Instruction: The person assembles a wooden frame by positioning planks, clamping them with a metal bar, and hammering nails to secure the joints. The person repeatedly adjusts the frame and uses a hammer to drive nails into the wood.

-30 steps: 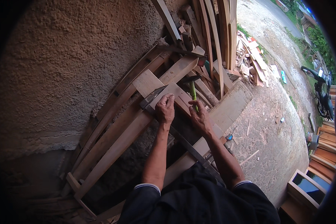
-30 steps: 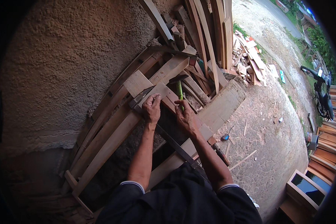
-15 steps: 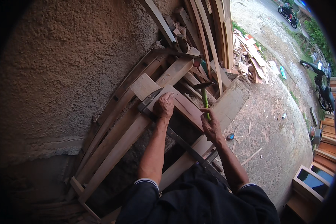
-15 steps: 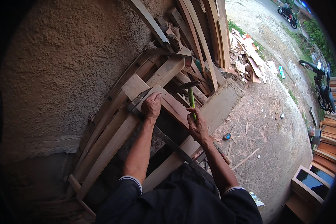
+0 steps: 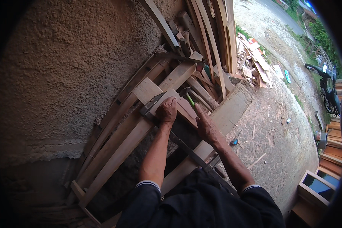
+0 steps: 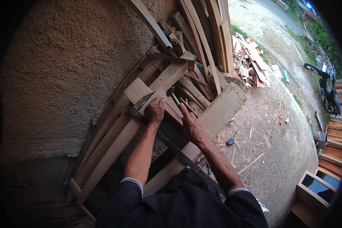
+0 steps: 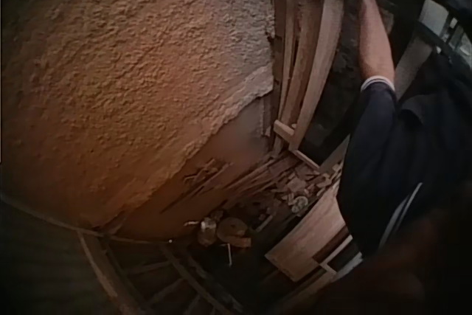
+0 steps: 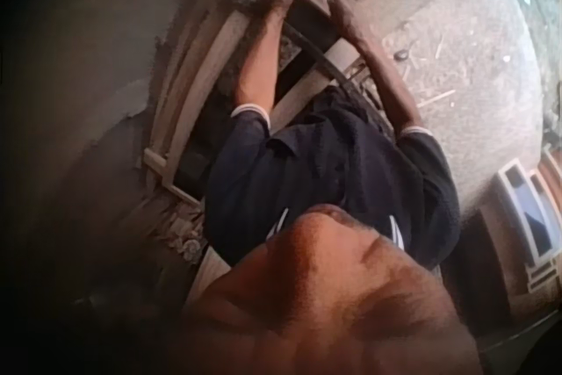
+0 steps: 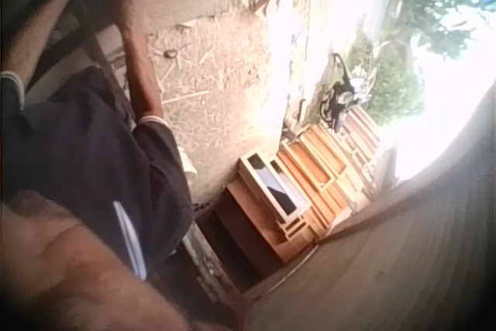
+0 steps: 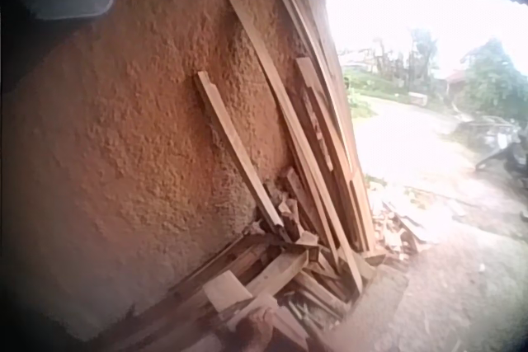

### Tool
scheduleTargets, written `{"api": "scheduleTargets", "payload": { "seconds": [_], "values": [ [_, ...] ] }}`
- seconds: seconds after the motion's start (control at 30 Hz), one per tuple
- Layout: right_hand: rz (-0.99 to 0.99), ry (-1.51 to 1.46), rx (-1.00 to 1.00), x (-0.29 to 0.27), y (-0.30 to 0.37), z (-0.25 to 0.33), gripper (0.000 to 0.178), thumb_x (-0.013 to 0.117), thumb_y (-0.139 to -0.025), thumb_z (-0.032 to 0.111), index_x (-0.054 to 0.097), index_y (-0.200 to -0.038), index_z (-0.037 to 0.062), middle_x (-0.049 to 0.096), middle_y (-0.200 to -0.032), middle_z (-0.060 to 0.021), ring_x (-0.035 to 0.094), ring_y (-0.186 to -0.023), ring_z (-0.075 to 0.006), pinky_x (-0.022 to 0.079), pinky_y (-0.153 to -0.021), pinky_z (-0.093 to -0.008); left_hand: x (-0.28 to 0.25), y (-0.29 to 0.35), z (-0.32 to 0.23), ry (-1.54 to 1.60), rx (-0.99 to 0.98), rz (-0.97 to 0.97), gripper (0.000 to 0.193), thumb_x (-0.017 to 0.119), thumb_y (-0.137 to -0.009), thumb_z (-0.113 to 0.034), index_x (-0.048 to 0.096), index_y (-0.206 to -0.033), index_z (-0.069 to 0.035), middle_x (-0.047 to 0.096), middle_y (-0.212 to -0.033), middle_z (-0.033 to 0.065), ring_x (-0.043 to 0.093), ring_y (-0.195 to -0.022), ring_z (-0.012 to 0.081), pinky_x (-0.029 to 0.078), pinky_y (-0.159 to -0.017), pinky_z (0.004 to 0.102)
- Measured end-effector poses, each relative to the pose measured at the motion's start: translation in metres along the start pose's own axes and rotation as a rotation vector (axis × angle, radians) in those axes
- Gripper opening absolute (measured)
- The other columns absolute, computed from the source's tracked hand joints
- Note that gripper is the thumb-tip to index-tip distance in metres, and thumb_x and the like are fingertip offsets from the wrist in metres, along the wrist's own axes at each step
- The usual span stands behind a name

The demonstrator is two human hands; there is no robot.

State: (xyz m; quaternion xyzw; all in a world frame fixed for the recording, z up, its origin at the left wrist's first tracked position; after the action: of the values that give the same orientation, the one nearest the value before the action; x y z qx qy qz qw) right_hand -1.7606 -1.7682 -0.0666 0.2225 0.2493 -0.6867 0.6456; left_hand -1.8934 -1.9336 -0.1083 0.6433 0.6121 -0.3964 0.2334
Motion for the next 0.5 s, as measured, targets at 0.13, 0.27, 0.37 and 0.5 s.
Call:
{"api": "scheduleTargets", "payload": {
  "seconds": [0.13,0.27,0.37,0.5],
  "values": [
    [0.106,0.060,0.041,0.009,-0.006,0.002,0.068,0.045,-0.096,0.006,0.023,-0.160,0.0172,0.059,-0.102,-0.0289,0.063,-0.092,-0.0473,0.051,-0.082,-0.0542,-0.002,0.002,-0.004,-0.018,0.020,-0.002,0.021,0.055,-0.100,-0.030,0.071,-0.102,-0.017,0.072,-0.098,0.0095,0.070,-0.090,0.0343,0.055,-0.072,0.0454],
    [0.185,0.067,0.089,0.011,-0.007,0.007,0.059,0.040,-0.100,0.008,0.028,-0.158,0.0109,0.059,-0.102,-0.0319,0.062,-0.093,-0.0486,0.048,-0.084,-0.0544,-0.005,0.003,-0.005,-0.017,0.031,-0.008,0.026,0.056,-0.099,-0.034,0.072,-0.105,-0.015,0.073,-0.099,0.0105,0.070,-0.091,0.0345,0.055,-0.075,0.0450],
    [0.222,0.119,0.099,0.012,-0.008,0.011,0.062,0.040,-0.098,0.006,0.027,-0.158,0.0117,0.059,-0.100,-0.0317,0.062,-0.092,-0.0487,0.048,-0.083,-0.0543,-0.003,0.003,-0.007,-0.038,0.072,-0.004,0.026,0.057,-0.099,-0.033,0.072,-0.105,-0.013,0.073,-0.099,0.0113,0.070,-0.091,0.0342,0.055,-0.076,0.0441],
    [0.220,0.143,0.085,0.009,-0.010,0.017,0.065,0.041,-0.096,0.005,0.026,-0.159,0.0122,0.059,-0.100,-0.0326,0.062,-0.092,-0.0492,0.048,-0.083,-0.0541,0.000,0.001,-0.001,-0.047,0.023,0.004,0.021,0.060,-0.098,-0.028,0.072,-0.102,-0.011,0.073,-0.098,0.0114,0.071,-0.090,0.0331,0.056,-0.074,0.0427]
  ]
}}
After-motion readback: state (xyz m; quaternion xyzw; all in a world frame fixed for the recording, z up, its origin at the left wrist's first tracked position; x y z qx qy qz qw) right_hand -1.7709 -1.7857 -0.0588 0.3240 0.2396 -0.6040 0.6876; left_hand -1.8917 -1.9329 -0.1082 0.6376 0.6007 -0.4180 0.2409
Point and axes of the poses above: each hand's wrist, its own y-axis away from the middle knuckle, its own x-axis out of the palm, z = x × y, the point moved 8 cm from there along -y, towards the middle knuckle
